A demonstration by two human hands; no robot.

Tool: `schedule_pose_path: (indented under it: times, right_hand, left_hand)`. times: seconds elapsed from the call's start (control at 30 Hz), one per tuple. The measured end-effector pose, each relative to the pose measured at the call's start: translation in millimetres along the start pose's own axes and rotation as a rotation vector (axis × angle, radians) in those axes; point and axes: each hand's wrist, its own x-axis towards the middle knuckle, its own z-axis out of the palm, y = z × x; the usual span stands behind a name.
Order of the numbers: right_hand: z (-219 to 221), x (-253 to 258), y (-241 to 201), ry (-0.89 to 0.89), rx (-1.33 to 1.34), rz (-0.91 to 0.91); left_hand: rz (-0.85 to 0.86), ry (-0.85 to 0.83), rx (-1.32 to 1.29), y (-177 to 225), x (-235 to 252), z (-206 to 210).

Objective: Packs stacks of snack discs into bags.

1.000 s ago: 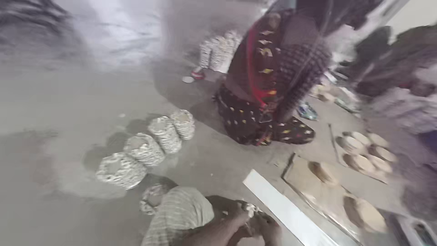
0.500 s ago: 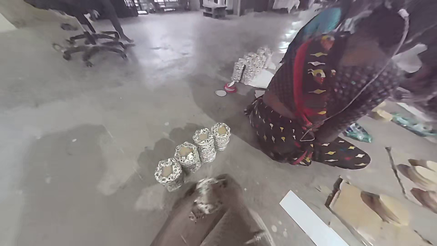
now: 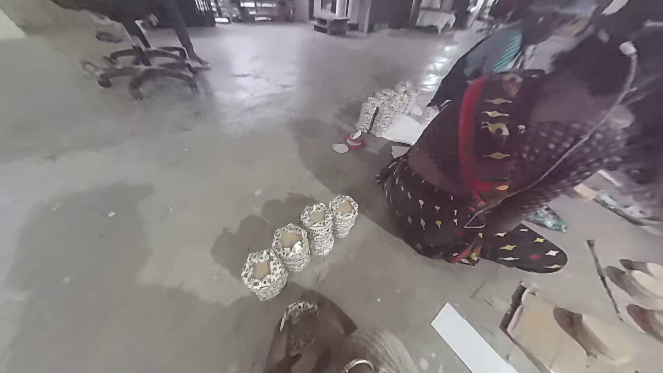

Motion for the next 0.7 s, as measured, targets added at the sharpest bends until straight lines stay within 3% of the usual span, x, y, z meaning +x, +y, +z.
schedule_pose_path:
  times: [0.1,0.13,0.2,0.27,0.3,0.33,0.4,0.43,0.5,0.63,0.7]
  right_hand:
    - [18.3,34.1,16.5,0.020,0.206,0.152]
    - [19.3,46.5,24.9,0.013,0.230,0.131]
    - [8.5,58.9,31.1,0.016,0.214,0.100]
    - [-14.1,56.3,31.4,0.005,0.151,0.093]
    - [-25.5,56.2,36.8,-0.001,0.159,0.111]
    - [-39.3,54.1,42.4,-0.012,0.189,0.155]
    - [-61.2,73.5,81.2,-0.012,0.353,0.238]
    - [-67.8,81.1,104.0,0.031,0.433,0.260]
    - [-75.5,86.0,133.6,0.161,0.626,0.231]
    - [-73.8,67.9,153.4,0.419,1.069,0.042]
    - [-65.7,49.1,170.4,0.493,1.082,0.013]
  left_hand:
    - [-0.074,0.020,-0.067,31.8,-33.9,16.9]
    - [-0.017,0.032,-0.050,40.2,-48.7,23.9]
    - [0.321,0.106,-0.045,29.6,-52.7,42.3]
    - [0.093,-0.063,-0.084,61.4,-67.5,49.1]
    - [-0.004,-0.088,-0.102,68.4,-61.9,58.3]
    - [0.010,-0.088,-0.119,60.1,-45.1,72.1]
    - [0.256,-0.108,-0.126,13.4,16.9,104.1]
    - [0.327,-0.126,-0.090,1.0,40.0,119.2]
    - [0.230,-0.095,0.059,23.6,47.2,147.6]
    - [0.142,-0.053,-0.238,59.7,39.0,205.5]
    - [0.197,-0.070,-0.287,79.4,26.3,223.8]
